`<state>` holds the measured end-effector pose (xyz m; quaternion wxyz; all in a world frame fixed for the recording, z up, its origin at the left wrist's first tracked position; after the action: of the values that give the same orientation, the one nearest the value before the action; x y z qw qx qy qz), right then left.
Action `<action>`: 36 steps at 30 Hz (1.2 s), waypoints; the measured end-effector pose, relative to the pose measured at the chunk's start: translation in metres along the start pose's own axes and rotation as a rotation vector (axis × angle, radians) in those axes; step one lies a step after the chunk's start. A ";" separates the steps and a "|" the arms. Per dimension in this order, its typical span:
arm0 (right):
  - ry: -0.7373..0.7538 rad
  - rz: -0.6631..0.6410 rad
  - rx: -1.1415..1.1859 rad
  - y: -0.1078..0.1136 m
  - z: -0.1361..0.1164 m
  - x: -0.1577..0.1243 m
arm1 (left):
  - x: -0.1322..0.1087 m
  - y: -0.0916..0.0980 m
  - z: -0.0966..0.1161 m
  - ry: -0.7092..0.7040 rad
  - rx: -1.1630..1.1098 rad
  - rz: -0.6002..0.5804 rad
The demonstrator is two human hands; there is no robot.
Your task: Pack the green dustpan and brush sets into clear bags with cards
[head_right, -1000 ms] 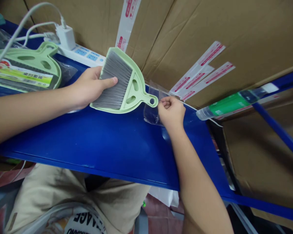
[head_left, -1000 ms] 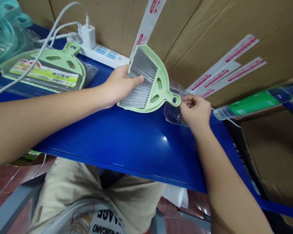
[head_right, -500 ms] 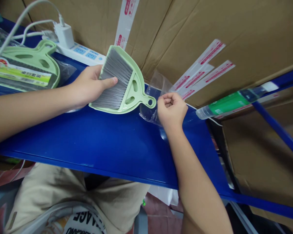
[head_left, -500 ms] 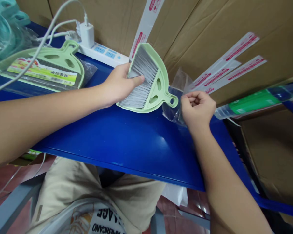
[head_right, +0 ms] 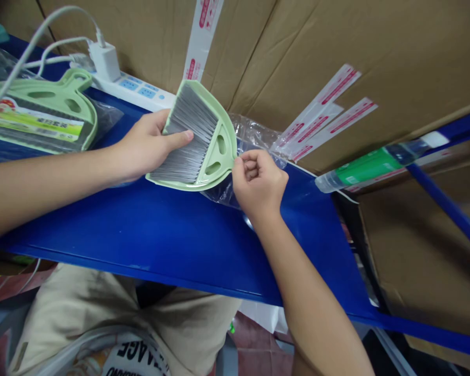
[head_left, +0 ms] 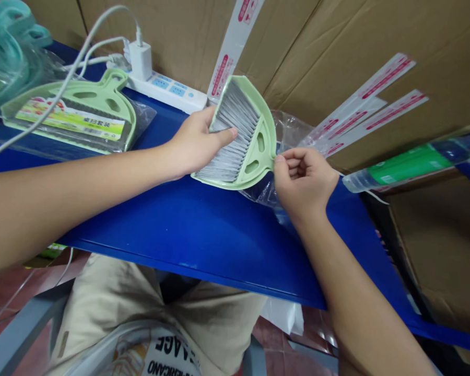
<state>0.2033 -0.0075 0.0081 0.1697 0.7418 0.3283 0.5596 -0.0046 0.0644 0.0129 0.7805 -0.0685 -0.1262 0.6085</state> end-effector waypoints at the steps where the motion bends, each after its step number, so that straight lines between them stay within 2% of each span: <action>1: 0.002 -0.002 0.013 -0.001 0.000 0.000 | -0.001 -0.001 0.000 0.000 -0.007 -0.003; 12: -0.028 -0.002 0.292 -0.003 -0.012 -0.004 | -0.004 -0.005 -0.006 0.043 -0.030 -0.065; 17: -0.071 -0.041 0.324 -0.006 -0.012 -0.005 | -0.004 -0.003 -0.011 0.089 -0.037 -0.089; 25: -0.049 -0.100 0.333 -0.005 -0.014 -0.005 | -0.002 -0.001 -0.012 0.142 -0.019 -0.046; 27: -0.048 -0.075 0.289 0.001 -0.006 0.000 | -0.001 0.001 -0.010 0.153 -0.004 -0.026; 30: -0.117 -0.056 0.114 0.012 0.019 0.015 | 0.003 0.005 -0.007 0.166 0.018 -0.005; 33: -0.289 -0.154 0.000 0.018 0.048 0.030 | 0.009 0.010 -0.005 0.157 0.039 -0.004; 36: -0.469 -0.287 0.142 0.015 0.060 0.034 | 0.013 0.014 -0.003 0.139 0.054 -0.004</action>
<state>0.2700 0.0118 0.0224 0.2662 0.8071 0.4199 0.3186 -0.0136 0.0808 0.0076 0.7902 -0.0892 -0.0555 0.6037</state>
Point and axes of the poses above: each hand's wrist, its own x-axis towards the middle knuckle, its own y-axis out of the back of the hand, z = x × y, the point moved 3 cm from there along x, towards the middle knuckle, and after that the axes turned 10 degrees about -x, right-handed, at the moved point
